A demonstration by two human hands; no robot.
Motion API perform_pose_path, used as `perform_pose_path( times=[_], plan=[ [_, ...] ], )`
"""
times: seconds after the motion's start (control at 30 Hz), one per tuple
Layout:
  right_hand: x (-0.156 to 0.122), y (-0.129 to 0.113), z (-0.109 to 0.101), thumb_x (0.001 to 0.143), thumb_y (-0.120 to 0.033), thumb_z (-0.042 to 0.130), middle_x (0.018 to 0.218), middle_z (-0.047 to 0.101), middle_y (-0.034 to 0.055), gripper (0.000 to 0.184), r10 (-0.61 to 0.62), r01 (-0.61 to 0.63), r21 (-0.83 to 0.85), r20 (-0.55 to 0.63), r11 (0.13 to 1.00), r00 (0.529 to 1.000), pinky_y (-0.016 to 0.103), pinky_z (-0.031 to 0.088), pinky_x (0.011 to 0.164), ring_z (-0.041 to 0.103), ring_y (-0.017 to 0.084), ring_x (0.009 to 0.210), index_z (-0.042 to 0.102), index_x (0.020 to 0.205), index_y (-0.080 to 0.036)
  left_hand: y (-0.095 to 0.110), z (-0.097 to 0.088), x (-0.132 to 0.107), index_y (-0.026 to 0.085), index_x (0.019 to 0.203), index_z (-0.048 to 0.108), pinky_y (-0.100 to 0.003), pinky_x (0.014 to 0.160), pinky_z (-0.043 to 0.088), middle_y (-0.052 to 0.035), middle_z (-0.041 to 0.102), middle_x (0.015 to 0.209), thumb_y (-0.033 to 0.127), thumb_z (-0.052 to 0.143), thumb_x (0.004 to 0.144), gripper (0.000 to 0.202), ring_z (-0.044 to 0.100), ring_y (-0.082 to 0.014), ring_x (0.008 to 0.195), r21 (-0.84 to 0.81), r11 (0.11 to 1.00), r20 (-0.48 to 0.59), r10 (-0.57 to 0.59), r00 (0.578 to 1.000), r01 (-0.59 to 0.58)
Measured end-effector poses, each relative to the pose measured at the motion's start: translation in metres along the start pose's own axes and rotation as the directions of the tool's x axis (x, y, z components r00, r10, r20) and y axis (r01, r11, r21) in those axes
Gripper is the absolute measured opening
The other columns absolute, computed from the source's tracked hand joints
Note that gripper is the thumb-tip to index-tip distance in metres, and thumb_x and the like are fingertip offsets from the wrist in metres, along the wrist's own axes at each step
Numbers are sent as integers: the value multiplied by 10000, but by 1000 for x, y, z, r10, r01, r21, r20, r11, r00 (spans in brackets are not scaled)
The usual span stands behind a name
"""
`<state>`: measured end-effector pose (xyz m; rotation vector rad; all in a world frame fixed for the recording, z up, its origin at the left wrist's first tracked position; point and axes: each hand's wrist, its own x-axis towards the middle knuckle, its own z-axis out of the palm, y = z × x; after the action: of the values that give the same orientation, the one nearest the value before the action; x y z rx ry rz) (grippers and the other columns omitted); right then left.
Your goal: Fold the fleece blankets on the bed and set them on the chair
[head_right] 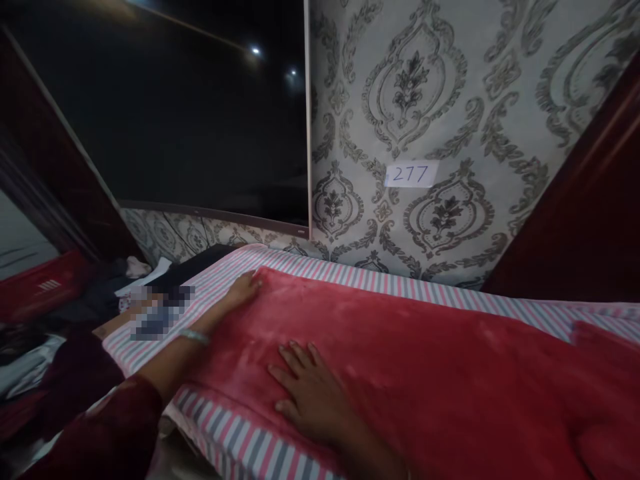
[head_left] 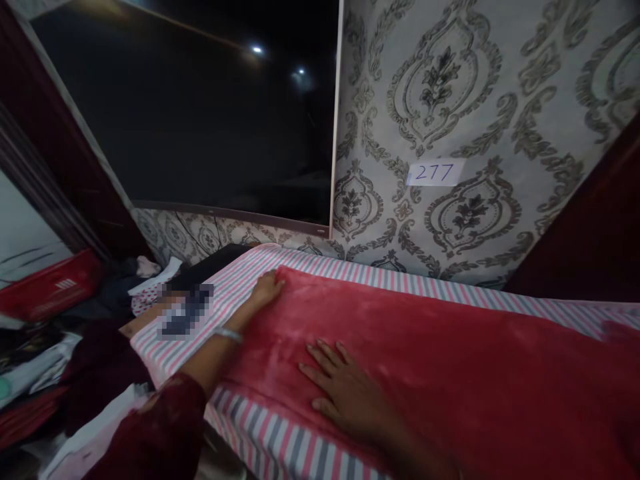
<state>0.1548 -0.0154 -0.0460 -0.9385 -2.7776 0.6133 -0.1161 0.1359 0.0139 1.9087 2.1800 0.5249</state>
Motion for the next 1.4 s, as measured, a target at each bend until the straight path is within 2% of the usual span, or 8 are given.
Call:
perform_pose_path(
  times=[0.13,0.23,0.47,0.63,0.8,0.93,1.1,1.4],
  plan=[
    [1,4,0,1005,-529,461,1685,116,9,632,-15,16,48,-15,999,1000,536,-1,1250,47,245,1556,271,1584,-364,2,7,62,21,1188,641,-453,975,478,-317,624,1296,368,513,912,462,581,-405,1261,46,987,32,-157,987,155],
    [0,5,0,1004,-551,453,1685,114,9,642,-22,23,68,-13,997,1000,540,-3,1251,48,256,1556,260,1588,-368,1,17,82,80,1037,689,-390,878,505,-266,706,1157,348,582,872,332,662,-373,1127,57,983,36,-177,984,174],
    [-1,7,-1,1001,-530,475,1683,84,-10,656,-20,22,91,-18,996,1000,542,22,1254,64,272,1554,226,1592,-391,-8,34,79,177,1145,610,-319,884,476,-142,706,1204,296,382,972,310,660,-254,1113,8,998,-135,-64,989,66],
    [0,7,0,1001,-543,466,1684,91,-6,654,-23,25,95,-21,995,1000,535,15,1255,57,269,1555,239,1591,-379,-9,43,77,189,1115,612,-364,912,469,-154,696,1225,301,456,946,256,651,-297,1137,-3,999,-114,-54,992,54],
    [0,7,0,1007,-546,446,1686,106,11,640,-10,10,67,-2,998,1000,531,0,1252,42,259,1556,264,1589,-353,-16,21,79,128,1129,623,-333,851,493,-183,715,1154,365,533,913,333,671,-295,1078,-42,989,-20,-143,990,142],
    [-1,8,5,1015,-524,438,1685,124,27,620,-10,11,29,-7,1000,1000,535,5,1249,53,248,1556,279,1586,-341,-41,-2,53,131,968,683,-287,725,504,-121,752,997,435,604,847,337,700,-248,893,-117,976,103,-174,979,186],
    [0,10,11,1011,-470,472,1677,169,31,606,-32,30,-35,-60,999,998,544,48,1249,109,253,1551,298,1578,-346,-65,-11,-15,163,976,694,-282,679,533,-73,756,997,569,586,801,455,704,-230,850,-249,949,188,-147,971,192],
    [-1,5,6,1008,-446,477,1669,195,39,589,-16,14,-77,-23,997,1000,578,112,1236,140,274,1545,329,1568,-338,-94,-21,-105,181,953,701,-347,771,543,-109,753,1010,665,693,628,583,687,-315,995,-349,908,85,-215,973,232]
  ],
)
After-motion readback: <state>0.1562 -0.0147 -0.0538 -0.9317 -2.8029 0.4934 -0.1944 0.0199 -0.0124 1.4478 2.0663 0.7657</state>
